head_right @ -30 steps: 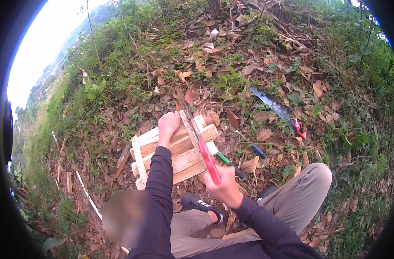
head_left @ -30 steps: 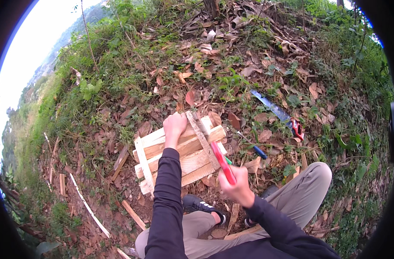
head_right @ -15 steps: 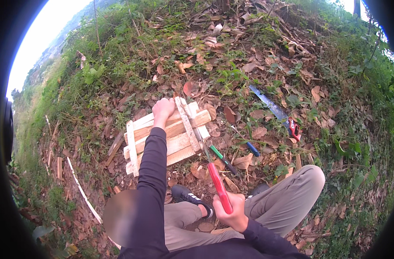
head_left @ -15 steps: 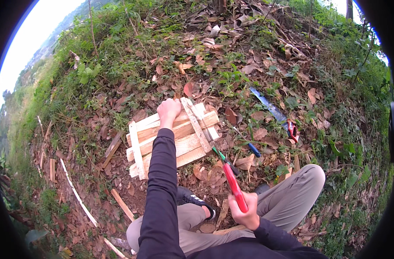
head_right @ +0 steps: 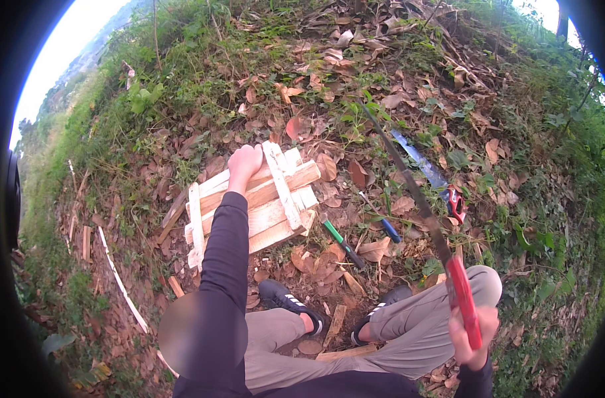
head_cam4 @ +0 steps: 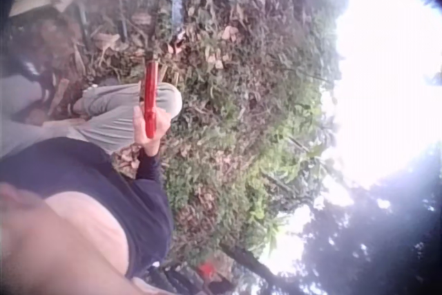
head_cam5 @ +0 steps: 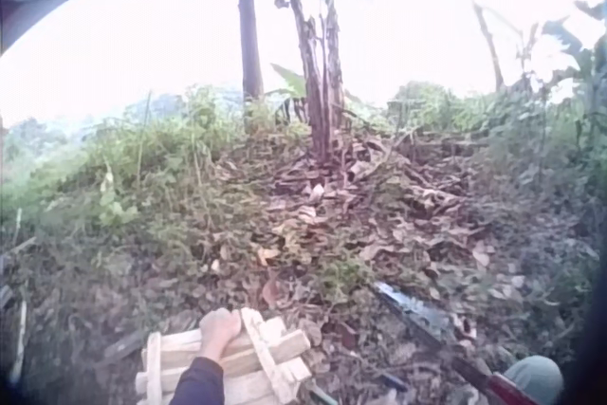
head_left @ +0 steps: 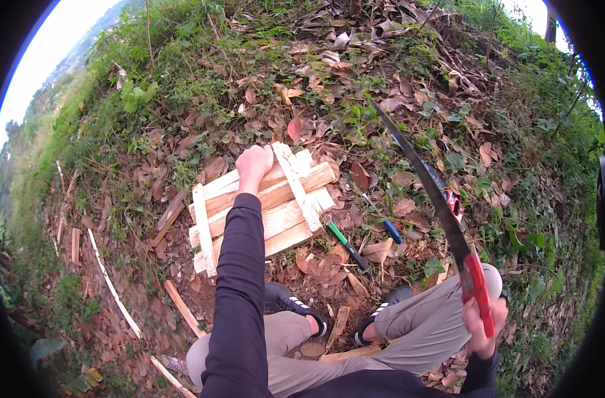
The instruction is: The person sits on the ground and uses a red hand saw to cut a small wooden crate into smaller pieces. They hold the crate with their left hand and saw through the wooden slats with their right hand, eventually separating the structure into individual planks.
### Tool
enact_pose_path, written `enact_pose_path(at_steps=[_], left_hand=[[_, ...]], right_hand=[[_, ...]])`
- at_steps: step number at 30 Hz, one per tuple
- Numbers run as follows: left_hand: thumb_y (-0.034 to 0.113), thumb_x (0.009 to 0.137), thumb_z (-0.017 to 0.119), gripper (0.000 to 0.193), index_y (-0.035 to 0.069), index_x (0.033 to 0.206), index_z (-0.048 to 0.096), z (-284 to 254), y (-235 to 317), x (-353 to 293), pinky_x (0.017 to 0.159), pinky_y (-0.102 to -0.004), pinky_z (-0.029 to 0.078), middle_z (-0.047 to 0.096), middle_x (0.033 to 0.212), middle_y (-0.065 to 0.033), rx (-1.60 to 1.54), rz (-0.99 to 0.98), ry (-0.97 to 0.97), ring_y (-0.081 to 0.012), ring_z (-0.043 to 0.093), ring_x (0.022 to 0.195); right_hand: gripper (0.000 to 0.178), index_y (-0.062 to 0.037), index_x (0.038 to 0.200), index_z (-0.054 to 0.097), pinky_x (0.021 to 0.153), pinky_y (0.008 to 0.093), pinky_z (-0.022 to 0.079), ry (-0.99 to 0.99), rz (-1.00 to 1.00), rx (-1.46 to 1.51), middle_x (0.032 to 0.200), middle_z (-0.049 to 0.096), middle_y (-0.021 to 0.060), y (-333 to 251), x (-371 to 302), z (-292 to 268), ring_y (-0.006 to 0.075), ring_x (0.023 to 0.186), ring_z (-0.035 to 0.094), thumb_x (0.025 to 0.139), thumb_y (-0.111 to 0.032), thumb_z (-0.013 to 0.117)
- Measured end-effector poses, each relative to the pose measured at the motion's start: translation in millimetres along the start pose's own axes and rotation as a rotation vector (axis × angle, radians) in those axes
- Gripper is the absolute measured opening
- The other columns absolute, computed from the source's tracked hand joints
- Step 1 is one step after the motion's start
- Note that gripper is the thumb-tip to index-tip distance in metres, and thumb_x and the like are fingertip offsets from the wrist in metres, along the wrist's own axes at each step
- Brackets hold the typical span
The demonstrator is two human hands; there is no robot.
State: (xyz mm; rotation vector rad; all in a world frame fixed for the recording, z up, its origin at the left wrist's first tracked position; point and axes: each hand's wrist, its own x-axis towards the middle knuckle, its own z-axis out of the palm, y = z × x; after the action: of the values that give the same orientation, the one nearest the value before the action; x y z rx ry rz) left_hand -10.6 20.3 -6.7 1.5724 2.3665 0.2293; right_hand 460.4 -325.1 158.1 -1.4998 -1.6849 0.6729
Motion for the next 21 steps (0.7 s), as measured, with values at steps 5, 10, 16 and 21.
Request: enact_pose_path(at_steps=[5,10,16,21], left_hand=[[0.043,0.099,0.04,0.057,-0.003,0.101,0.073,-4.2,-7.7,-15.0,0.095,-0.0499,0.05,0.07,0.104,-0.0287,0.015,-0.005,0.04,-0.0431,0.067,0.103],[0.038,0.098,0.04,0.053,-0.003,0.091,0.074,6.1,11.8,-23.1,0.092,-0.0502,0.05,0.071,0.096,-0.0283,0.033,0.04,0.041,-0.044,0.068,0.097],[0.038,0.098,0.041,0.053,-0.003,0.088,0.074,-0.7,5.5,-26.4,0.089,-0.0505,0.051,0.071,0.092,-0.0277,0.044,0.013,0.053,-0.0441,0.068,0.093],[0.037,0.097,0.042,0.053,-0.003,0.084,0.074,5.2,11.9,-22.0,0.088,-0.0504,0.051,0.071,0.089,-0.0278,0.061,0.021,0.05,-0.0442,0.069,0.091]], right_hand=[[0.036,0.0004,0.073,0.055,0.048,0.0339,0.03,-0.099,-0.112,-0.226,0.053,0.04,0.0051,17.8,153.5,53.6,0.0164,0.044,0.038,0.092,-0.028,0.066],[0.038,-0.0004,0.066,0.05,0.047,0.0331,0.027,-0.023,0.094,-0.169,0.052,0.039,0.0027,71.8,168.9,80.1,0.0118,0.045,0.037,0.097,-0.023,0.055],[0.041,-0.003,0.062,0.044,0.045,0.0289,0.025,-0.083,0.197,-0.05,0.051,0.039,-0.0007,68.6,165.4,79.8,0.0085,0.043,0.035,0.098,-0.022,0.05],[0.043,-0.0036,0.066,0.05,0.045,0.0265,0.025,-0.036,0.197,0.008,0.055,0.045,-0.0013,73.8,157.0,76.4,0.0068,0.046,0.039,0.099,-0.032,0.047]])
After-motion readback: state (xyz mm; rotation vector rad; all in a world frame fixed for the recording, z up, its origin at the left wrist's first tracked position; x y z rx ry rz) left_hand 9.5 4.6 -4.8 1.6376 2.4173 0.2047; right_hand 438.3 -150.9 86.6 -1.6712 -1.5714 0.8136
